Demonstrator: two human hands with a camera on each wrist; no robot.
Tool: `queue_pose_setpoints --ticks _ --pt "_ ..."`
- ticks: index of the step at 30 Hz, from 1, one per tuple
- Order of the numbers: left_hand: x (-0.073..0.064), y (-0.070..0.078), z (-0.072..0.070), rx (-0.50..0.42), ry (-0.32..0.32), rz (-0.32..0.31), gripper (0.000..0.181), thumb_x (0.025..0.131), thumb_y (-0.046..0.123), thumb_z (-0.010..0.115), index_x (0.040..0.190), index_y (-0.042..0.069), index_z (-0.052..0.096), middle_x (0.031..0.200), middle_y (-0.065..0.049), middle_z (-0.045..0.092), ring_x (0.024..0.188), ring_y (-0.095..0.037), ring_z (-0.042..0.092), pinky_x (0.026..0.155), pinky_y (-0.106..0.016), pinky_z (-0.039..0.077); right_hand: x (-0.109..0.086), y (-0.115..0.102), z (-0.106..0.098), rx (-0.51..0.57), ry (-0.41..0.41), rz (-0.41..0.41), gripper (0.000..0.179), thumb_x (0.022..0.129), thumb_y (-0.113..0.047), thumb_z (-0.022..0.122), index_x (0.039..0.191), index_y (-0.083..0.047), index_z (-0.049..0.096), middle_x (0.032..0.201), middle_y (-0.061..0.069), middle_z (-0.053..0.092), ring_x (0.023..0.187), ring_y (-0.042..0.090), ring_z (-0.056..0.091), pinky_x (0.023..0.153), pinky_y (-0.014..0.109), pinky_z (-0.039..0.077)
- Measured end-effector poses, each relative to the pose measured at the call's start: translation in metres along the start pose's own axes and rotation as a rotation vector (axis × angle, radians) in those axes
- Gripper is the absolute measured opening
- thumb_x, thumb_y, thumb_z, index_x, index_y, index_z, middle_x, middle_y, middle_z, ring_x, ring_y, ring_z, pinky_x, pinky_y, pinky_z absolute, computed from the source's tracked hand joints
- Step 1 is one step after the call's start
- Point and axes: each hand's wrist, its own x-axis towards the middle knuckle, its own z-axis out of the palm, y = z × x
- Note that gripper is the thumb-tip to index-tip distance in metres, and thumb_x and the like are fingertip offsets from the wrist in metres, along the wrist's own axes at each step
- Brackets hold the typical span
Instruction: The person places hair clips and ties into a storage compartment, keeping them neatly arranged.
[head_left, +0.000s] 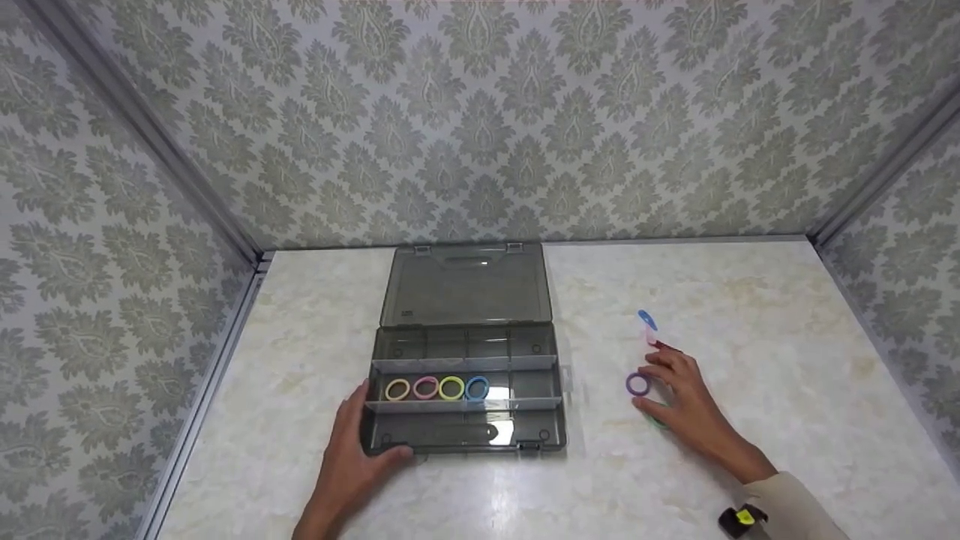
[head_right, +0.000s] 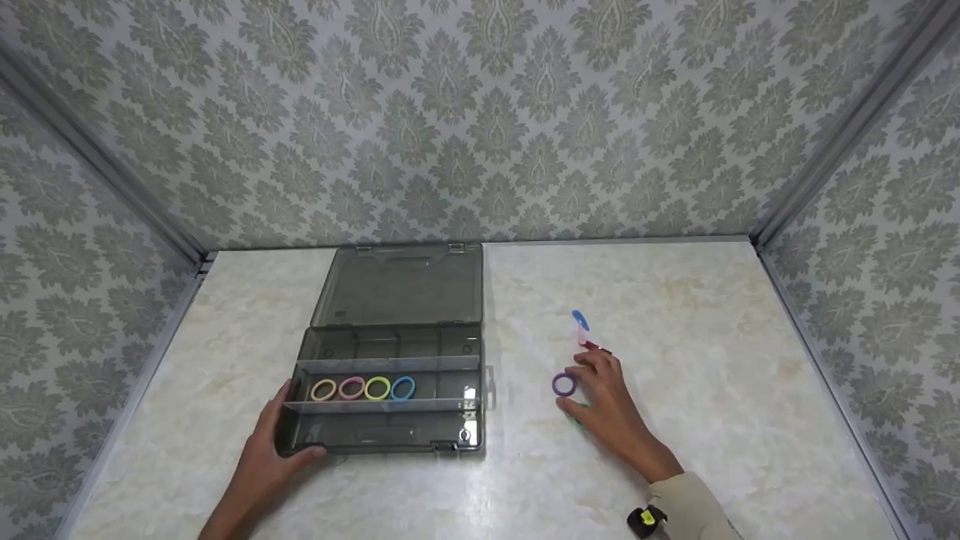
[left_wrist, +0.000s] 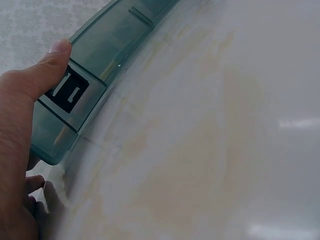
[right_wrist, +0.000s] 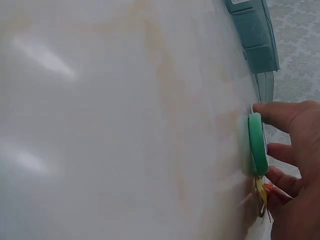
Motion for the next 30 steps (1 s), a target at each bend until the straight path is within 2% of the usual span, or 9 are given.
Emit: queue_pose_setpoints --ticks 5,12,20,23,27,30 --pt "0.001 0.001 -0.001 -0.001 -0.004 -0.002 0.134 0.079 0.069 0.092 0.178 0.019 0.017 0.180 -0.017 0.021 0.168 -0.046 0.012 0.135 -0.065 0.016 0.000 0.002 0.003 -0.001 0.028 -0.007 0.042 0.085 0.001 0.093 0.124 0.001 0.076 0.144 0.024 0.060 0.142 0.042 0.043 0.116 0.004 0.021" --pt "0.000 -0.001 -0.001 -0.009 0.008 0.018 0.133 0.079 0.067 0.093 0.178 0.020 0.017 0.180 -0.017 0.022 0.168 -0.046 0.013 0.134 -0.067 0.017 0.001 0.000 0.004 -0.033 0.010 0.080 0.035 0.089 -0.004 0.092 0.121 -0.005 0.078 0.146 0.018 0.059 0.144 0.037 0.043 0.114 -0.001 0.020" --pt "-0.001 0.002 0.000 -0.005 -0.002 -0.012 0.134 0.078 0.071 0.091 0.178 0.025 0.015 0.181 -0.014 0.020 0.168 -0.043 0.015 0.135 -0.065 0.018 0.005 -0.002 0.000 -0.031 0.038 0.007 0.032 0.086 -0.003 0.094 0.115 -0.005 0.080 0.146 0.022 0.060 0.145 0.041 0.041 0.116 0.009 0.020" --pt "-0.001 0.002 0.000 -0.007 -0.008 -0.016 0.135 0.078 0.071 0.092 0.178 0.024 0.015 0.181 -0.014 0.020 0.168 -0.042 0.016 0.135 -0.063 0.018 0.009 -0.005 -0.004 0.003 0.031 0.032 0.031 0.088 -0.003 0.092 0.116 -0.007 0.080 0.147 0.019 0.061 0.145 0.038 0.041 0.116 0.010 0.023" --pt "0.000 0.000 0.001 -0.006 -0.001 0.001 0.134 0.079 0.069 0.093 0.178 0.021 0.016 0.180 -0.016 0.021 0.168 -0.043 0.015 0.135 -0.064 0.017 0.015 -0.012 -0.007 0.034 0.017 0.100 0.028 0.092 -0.006 0.091 0.118 -0.011 0.080 0.146 0.014 0.062 0.145 0.032 0.042 0.110 0.005 0.029" --pt "0.001 -0.002 0.002 -0.005 0.010 0.015 0.133 0.080 0.067 0.093 0.178 0.019 0.017 0.180 -0.018 0.022 0.168 -0.045 0.014 0.135 -0.064 0.015 0.021 -0.016 -0.007 0.043 0.015 0.095 0.028 0.091 -0.006 0.091 0.118 -0.009 0.081 0.145 0.015 0.063 0.144 0.032 0.044 0.109 0.003 0.029"
